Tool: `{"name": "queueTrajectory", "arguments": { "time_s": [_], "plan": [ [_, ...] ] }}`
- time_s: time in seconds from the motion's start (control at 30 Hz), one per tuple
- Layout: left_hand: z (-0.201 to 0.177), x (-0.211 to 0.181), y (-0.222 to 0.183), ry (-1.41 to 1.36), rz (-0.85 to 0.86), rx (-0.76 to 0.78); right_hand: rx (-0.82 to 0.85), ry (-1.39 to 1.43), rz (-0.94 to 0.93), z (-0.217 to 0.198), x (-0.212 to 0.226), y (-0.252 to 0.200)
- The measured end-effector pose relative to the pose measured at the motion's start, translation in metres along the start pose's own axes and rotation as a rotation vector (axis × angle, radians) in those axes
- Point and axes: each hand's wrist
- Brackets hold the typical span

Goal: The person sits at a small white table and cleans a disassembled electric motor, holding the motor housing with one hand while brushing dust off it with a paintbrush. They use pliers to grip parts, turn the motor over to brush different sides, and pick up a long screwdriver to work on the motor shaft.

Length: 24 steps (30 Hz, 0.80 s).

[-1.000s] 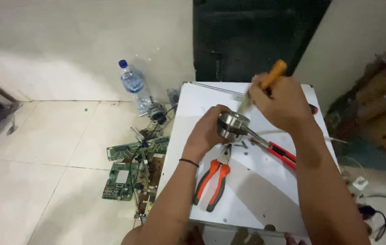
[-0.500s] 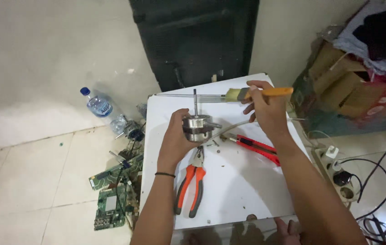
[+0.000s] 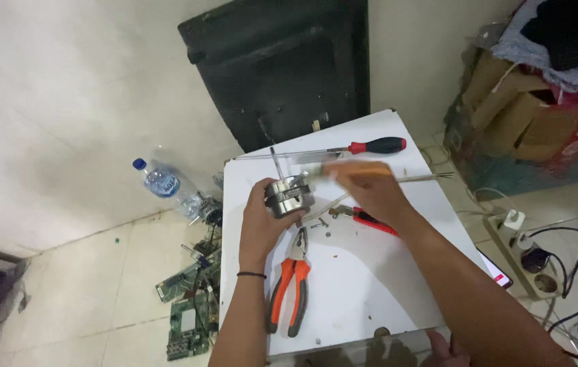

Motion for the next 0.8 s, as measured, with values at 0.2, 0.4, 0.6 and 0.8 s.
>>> {"name": "queueTrajectory", "arguments": {
  "time_s": [0.2, 0.4, 0.6, 0.8],
  "plan": [
    [0.002, 0.001, -0.002, -0.078, -0.099, -0.028, -0.092, 0.539, 0.125, -0.015, 0.047, -0.005],
    [0.002, -0.002, -0.005, -0.047, -0.022, -0.041, -0.046, 0.470, 0.161, 0.001, 0.013, -0.004],
    [0.004, 0.009, -0.003, -0.010, 0.046, -0.056, 0.042, 0.602, 0.098, 0.016, -0.009, -0.005],
    [0.004, 0.005, -0.002, -0.010, -0.003, -0.063, 0.296, 0.223, 0.270, 0.002, 0.046, -0.010]
  ]
}}
Point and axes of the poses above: each hand's wrist, its own y-axis towards the middle knuckle, its own z-axis out of the palm, x = y × z, and after that the axes turned 13 degrees about -y, right-handed
